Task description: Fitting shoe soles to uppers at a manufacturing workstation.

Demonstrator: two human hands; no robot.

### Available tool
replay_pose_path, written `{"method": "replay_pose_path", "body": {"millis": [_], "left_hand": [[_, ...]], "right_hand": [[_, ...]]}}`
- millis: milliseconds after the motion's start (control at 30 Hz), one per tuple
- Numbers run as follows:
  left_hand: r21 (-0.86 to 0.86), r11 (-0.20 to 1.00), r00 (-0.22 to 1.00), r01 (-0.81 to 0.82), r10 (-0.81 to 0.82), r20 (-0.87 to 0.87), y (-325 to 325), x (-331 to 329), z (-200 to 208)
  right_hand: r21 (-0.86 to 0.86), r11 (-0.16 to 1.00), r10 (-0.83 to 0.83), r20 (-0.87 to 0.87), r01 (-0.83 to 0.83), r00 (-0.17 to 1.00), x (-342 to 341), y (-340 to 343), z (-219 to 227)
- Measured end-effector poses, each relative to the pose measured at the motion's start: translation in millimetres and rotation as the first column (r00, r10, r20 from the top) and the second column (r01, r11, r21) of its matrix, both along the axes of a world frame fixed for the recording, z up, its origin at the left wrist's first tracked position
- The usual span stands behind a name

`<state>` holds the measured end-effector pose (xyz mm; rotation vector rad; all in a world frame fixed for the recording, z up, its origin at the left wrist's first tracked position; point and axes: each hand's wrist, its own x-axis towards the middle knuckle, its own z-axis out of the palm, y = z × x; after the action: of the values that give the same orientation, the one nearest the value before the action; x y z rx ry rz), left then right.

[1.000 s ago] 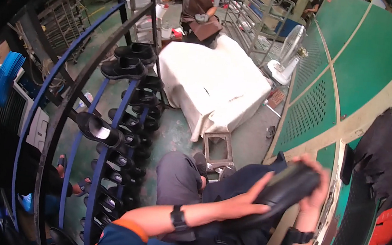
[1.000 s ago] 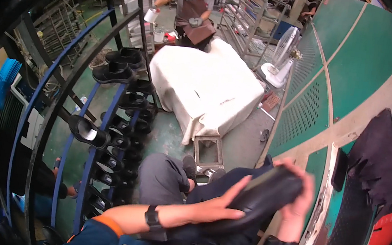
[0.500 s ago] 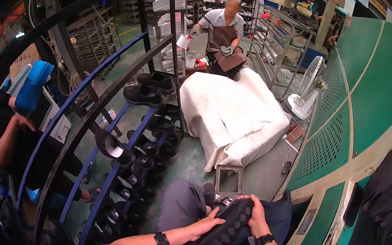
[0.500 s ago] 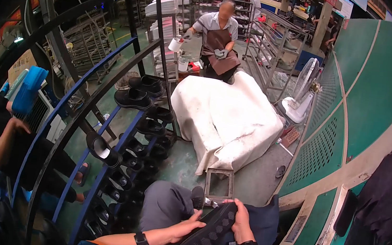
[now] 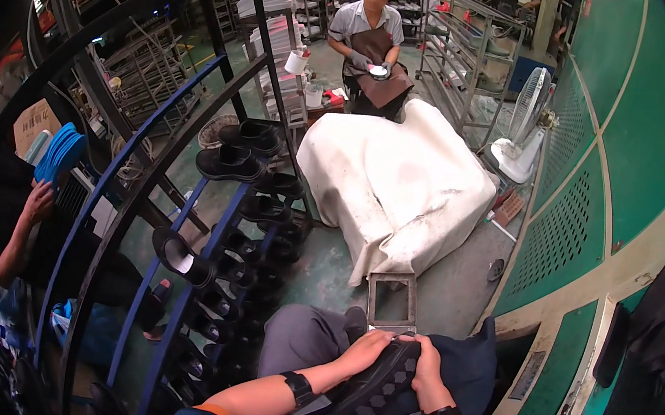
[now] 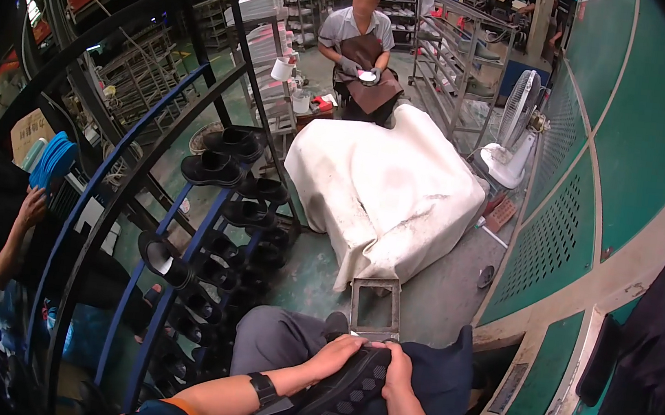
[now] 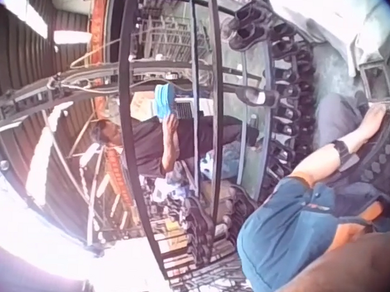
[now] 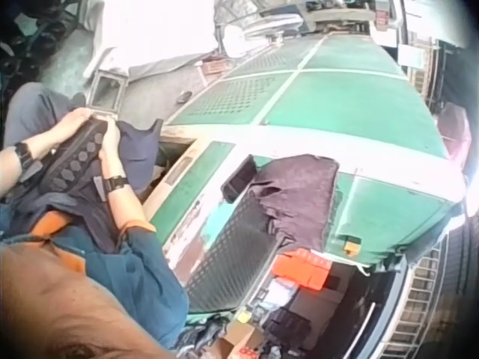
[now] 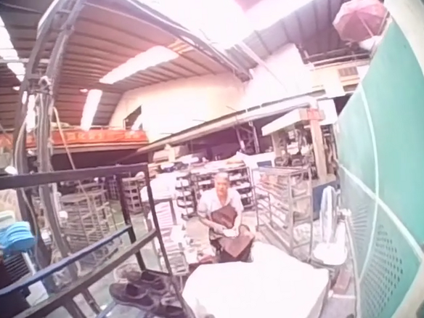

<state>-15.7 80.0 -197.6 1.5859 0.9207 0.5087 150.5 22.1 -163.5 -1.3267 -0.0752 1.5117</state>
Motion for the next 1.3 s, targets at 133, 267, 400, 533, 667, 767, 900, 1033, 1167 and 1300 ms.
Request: {"method": "replay_pose_path", "body": {"millis": [133,267,400,533,667,767,900,1033,1167,1300], "left_hand": [[0.155,0.988,1.0,0.015,-0.016,0.001,-3.7,-1.2,-6.0],[0.183,0.983,0.999,-0.025,0.034,-0.042,-9.6,-2.1,3.6],[0.127,0.992,0.991,-0.024,0.04,-0.125,-10.9,-2.6,26.5],[0.031,0.999,0.992,-0.044,0.047,-0.115,-15.0,-8.0,20.2],[-0.094,0.995,0.998,-0.044,0.047,0.033,-9.8,-16.7,1.6],[-0.463,0.88,0.966,-0.103,0.2,0.166,-12.6,-9.3,15.0],[-0.714,0.686,0.9,-0.137,0.387,0.2,-4.9,-16.2,34.1],[-0.766,0.63,0.83,-0.124,0.489,0.267,10.3,-12.2,17.7],[-0.815,0.564,0.842,-0.13,0.497,0.21,17.7,-4.1,25.2],[-0.837,0.535,0.841,-0.117,0.501,0.203,2.8,-16.1,12.5]], "right_hand": [[0.015,1.0,-0.028,0.015,0.028,0.999,-2.1,-3.2,-2.5],[-0.014,0.999,-0.05,0.014,0.05,0.999,-5.0,-5.1,-1.5],[-0.007,0.999,-0.04,0.036,0.04,0.999,-4.2,-5.1,-5.1],[-0.067,0.998,0.015,0.012,-0.014,1.0,-4.4,1.2,-5.9],[-0.034,0.994,0.106,0.118,-0.103,0.987,-9.9,11.5,-1.8],[0.03,0.968,0.211,0.453,-0.251,0.866,-13.5,20.8,10.0],[0.237,0.891,0.29,0.362,-0.388,0.886,-29.8,36.9,30.9],[0.335,0.828,0.394,0.223,-0.449,0.892,-31.4,30.9,28.2],[0.412,0.819,0.24,0.386,-0.399,0.891,-36.0,22.1,20.2],[0.407,0.86,0.179,0.324,-0.308,0.929,-52.4,10.4,18.4]]}}
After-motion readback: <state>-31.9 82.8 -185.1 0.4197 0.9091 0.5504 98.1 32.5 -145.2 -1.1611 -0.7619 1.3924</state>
